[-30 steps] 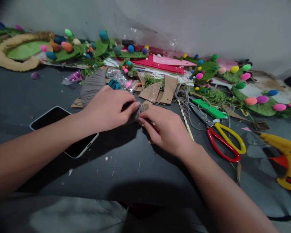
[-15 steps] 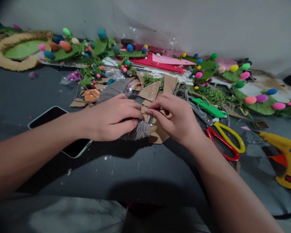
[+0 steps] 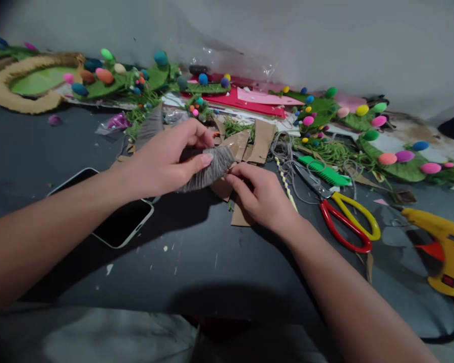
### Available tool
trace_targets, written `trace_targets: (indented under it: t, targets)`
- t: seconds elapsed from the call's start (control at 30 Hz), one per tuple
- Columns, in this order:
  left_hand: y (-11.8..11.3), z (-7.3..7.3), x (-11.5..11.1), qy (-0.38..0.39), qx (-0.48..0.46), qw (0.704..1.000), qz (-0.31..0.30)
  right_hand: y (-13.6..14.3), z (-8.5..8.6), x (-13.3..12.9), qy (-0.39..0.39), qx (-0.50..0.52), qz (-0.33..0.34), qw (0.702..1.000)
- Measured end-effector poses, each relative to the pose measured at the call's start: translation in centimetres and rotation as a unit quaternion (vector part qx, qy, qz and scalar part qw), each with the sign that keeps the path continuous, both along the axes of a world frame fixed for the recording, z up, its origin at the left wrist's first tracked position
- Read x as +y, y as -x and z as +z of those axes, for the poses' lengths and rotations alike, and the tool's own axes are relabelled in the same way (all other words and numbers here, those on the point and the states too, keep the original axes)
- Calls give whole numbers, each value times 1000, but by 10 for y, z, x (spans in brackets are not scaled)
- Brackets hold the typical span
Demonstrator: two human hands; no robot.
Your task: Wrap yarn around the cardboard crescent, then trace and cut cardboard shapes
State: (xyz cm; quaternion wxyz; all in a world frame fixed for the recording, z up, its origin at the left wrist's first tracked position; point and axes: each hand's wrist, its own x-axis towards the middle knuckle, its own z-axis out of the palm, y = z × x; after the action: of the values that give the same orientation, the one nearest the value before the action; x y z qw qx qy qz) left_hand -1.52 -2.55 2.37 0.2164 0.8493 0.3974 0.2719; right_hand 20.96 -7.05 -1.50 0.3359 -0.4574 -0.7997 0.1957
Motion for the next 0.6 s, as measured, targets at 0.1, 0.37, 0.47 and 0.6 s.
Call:
trace_targets:
  t: [0.1,0.37,0.47,0.6]
  targets:
    - [0,-1,1,-21,47,998,45,4,4,-5,-6,-25,11,1000]
    - [-6,5,-7,-46,143,988,21,2,14,-9,-58,-113,37,991]
    - [-8,5,-11,-43,155,987,-22,2,17,-8,-85,-156,70,982]
    - [-8,8,-14,21,161,984,-73,1,19,-6,-127,-171,98,972]
